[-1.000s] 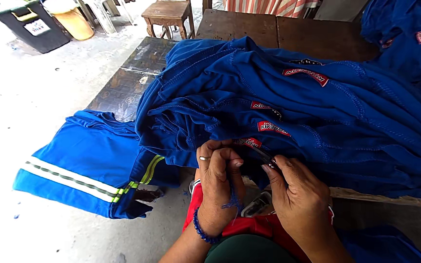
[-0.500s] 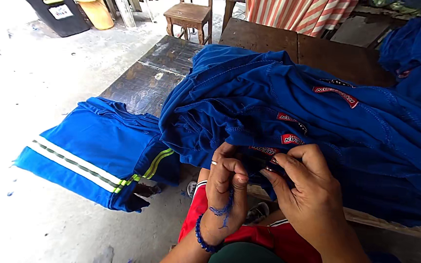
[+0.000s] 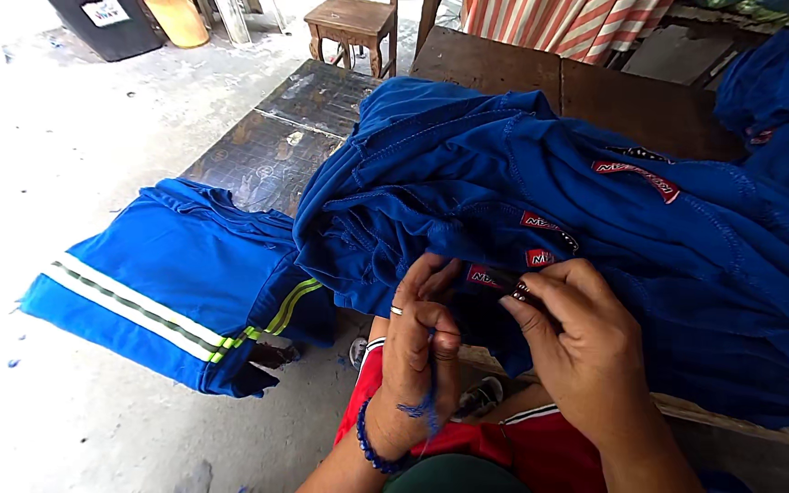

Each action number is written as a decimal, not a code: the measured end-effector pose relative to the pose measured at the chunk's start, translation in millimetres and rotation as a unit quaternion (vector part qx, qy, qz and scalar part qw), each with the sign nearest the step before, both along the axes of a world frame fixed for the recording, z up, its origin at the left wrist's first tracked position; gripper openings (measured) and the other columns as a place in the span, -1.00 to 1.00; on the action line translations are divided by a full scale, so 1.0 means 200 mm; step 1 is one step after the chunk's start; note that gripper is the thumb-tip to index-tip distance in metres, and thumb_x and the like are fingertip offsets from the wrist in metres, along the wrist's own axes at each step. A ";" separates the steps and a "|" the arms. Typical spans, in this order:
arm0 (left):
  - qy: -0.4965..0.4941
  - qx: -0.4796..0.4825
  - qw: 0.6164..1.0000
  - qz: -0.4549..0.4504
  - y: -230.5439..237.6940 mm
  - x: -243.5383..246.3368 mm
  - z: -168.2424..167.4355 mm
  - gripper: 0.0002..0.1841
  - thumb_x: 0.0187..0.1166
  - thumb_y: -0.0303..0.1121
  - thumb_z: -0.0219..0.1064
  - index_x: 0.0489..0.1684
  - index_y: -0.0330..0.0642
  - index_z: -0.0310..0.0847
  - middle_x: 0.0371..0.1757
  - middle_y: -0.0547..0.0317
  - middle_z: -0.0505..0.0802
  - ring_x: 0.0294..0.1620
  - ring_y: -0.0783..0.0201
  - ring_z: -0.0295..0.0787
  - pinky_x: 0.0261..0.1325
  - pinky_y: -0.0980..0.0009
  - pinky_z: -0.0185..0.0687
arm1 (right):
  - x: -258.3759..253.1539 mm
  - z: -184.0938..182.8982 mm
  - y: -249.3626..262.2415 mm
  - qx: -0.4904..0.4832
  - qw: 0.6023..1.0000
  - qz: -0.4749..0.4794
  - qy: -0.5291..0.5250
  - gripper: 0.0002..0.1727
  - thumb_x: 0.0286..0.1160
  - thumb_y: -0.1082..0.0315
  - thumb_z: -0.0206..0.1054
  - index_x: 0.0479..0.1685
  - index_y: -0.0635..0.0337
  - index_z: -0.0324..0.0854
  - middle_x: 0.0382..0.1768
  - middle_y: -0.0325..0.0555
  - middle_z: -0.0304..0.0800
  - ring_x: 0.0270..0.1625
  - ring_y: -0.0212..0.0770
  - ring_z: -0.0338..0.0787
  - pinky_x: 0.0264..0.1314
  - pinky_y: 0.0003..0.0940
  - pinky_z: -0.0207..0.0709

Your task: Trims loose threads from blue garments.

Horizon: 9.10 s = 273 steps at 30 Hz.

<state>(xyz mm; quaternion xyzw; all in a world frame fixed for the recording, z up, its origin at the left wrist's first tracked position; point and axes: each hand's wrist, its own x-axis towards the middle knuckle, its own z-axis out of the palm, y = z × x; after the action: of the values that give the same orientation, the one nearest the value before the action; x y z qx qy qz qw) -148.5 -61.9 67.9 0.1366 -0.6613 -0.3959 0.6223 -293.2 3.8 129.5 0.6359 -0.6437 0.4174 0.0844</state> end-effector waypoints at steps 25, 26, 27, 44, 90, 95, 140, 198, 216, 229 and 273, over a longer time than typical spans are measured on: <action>-0.219 -0.244 0.910 0.253 -0.52 -0.19 0.46 -0.83 0.54 -0.36 0.43 -0.07 -0.18 0.89 0.10 -0.14 0.69 0.07 0.00 0.54 0.14 0.16 0.39 | -0.47 0.34 -0.10 0.088 0.979 -0.180 0.046 -0.82 0.59 0.32 0.36 -0.25 0.29 0.68 -0.32 0.06 0.72 -0.33 0.05 0.70 -0.36 0.11 0.46; -0.205 -0.267 0.906 0.258 -0.52 -0.21 0.46 -0.85 0.54 -0.39 0.42 -0.12 -0.21 0.90 -0.01 -0.12 0.72 0.01 -0.01 0.55 0.09 0.15 0.37 | -0.49 0.34 -0.12 0.101 0.977 -0.186 0.020 -0.81 0.58 0.28 0.38 -0.28 0.24 0.68 -0.37 -0.01 0.69 -0.35 -0.02 0.66 -0.35 0.06 0.42; -0.191 -0.294 0.903 0.249 -0.51 -0.23 0.45 -0.87 0.54 -0.43 0.41 -0.18 -0.22 0.90 -0.10 -0.09 0.75 -0.05 0.01 0.57 0.05 0.17 0.40 | -0.50 0.34 -0.13 0.104 0.977 -0.188 0.002 -0.80 0.58 0.24 0.39 -0.31 0.19 0.66 -0.41 -0.09 0.65 -0.37 -0.11 0.62 -0.36 -0.01 0.39; -0.289 -0.174 0.939 -0.067 -0.64 -0.40 0.48 -0.87 0.60 -0.35 0.38 -0.28 -0.10 0.85 -0.20 0.29 0.81 -0.12 0.47 0.73 -0.01 0.46 0.63 | -0.41 0.40 0.05 -0.020 0.991 -0.065 -0.119 -0.67 0.64 0.19 0.30 0.26 0.10 0.46 -0.17 -0.43 0.66 -0.30 -0.68 0.62 -0.29 -0.75 0.52; -0.195 -0.116 0.958 -0.173 -0.67 -0.35 0.45 -0.93 0.56 -0.49 0.39 -0.33 -0.21 0.75 -0.30 0.28 0.79 -0.24 0.55 0.68 -0.11 0.61 0.58 | -0.19 0.22 -0.09 -0.015 0.983 -0.175 0.055 -0.85 0.52 0.28 0.36 -0.18 0.19 0.70 -0.48 -0.23 0.69 -0.49 -0.43 0.59 -0.46 -0.54 0.43; -0.181 -0.117 0.959 -0.187 -0.67 -0.34 0.44 -0.93 0.57 -0.52 0.37 -0.32 -0.25 0.73 -0.32 0.27 0.79 -0.26 0.55 0.69 -0.12 0.61 0.59 | -0.18 0.21 -0.13 -0.021 0.980 -0.181 0.083 -0.84 0.56 0.36 0.31 -0.26 0.26 0.71 -0.49 -0.12 0.69 -0.49 -0.30 0.66 -0.47 -0.44 0.49; -0.197 -0.194 0.960 0.047 -0.66 -0.25 0.37 -0.90 0.55 -0.47 0.40 -0.29 -0.24 0.86 -0.18 0.07 0.89 0.02 0.32 0.81 0.20 0.46 0.64 | -0.25 0.20 -0.20 -0.051 0.911 0.125 -0.389 -0.86 0.47 0.54 0.41 -0.12 0.10 0.68 -0.47 -0.35 0.73 -0.66 -0.61 0.47 -0.64 -0.78 0.34; -0.206 -0.129 0.954 0.175 -0.19 0.15 0.15 -0.83 0.54 -0.38 0.44 -0.15 -0.35 0.77 -0.11 0.01 0.81 -0.05 0.37 0.73 0.00 0.56 0.65 | -0.36 0.17 -0.20 0.025 0.880 0.320 -0.349 -0.87 0.74 0.41 0.20 0.10 0.03 0.40 -0.30 -0.33 0.80 -0.65 -0.64 0.49 -0.65 -0.82 0.32; -0.313 -0.174 0.905 0.229 -0.36 0.02 0.22 -0.83 0.58 -0.41 0.32 -0.32 -0.16 0.87 -0.08 0.06 0.86 0.09 0.01 0.66 0.13 0.08 0.43 | -0.24 0.20 -0.16 0.094 0.931 0.283 -0.210 -0.87 0.56 0.32 0.37 -0.04 0.10 0.62 -0.22 -0.40 0.82 -0.34 -0.65 0.65 -0.33 -0.79 0.51; -0.303 -0.255 0.896 0.199 -0.41 0.03 0.24 -0.86 0.56 -0.47 0.33 -0.29 -0.20 0.85 -0.26 0.05 0.80 -0.15 0.07 0.62 -0.06 0.18 0.38 | -0.23 0.29 -0.26 0.086 0.974 0.117 -0.175 -0.75 0.36 0.42 0.49 -0.11 0.02 0.51 -0.12 -0.37 0.89 -0.25 -0.61 0.77 -0.33 -0.79 0.55; -0.219 -0.036 0.963 0.155 -0.29 0.02 0.14 -0.87 0.63 -0.38 0.32 -0.29 -0.09 0.78 -0.39 0.38 0.79 -0.27 0.45 0.54 0.05 0.25 0.21 | -0.13 0.23 -0.26 0.180 0.972 0.002 0.154 -0.76 0.46 0.14 0.39 -0.27 0.13 0.80 -0.19 -0.11 0.52 -0.37 -0.26 0.59 -0.50 -0.37 0.42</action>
<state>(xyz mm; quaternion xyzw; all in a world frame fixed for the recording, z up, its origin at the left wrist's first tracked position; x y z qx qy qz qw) -145.1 -120.3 95.8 0.2980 -0.7661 -0.2311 0.5205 -318.7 -47.9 175.2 0.6982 -0.6864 0.1921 0.0659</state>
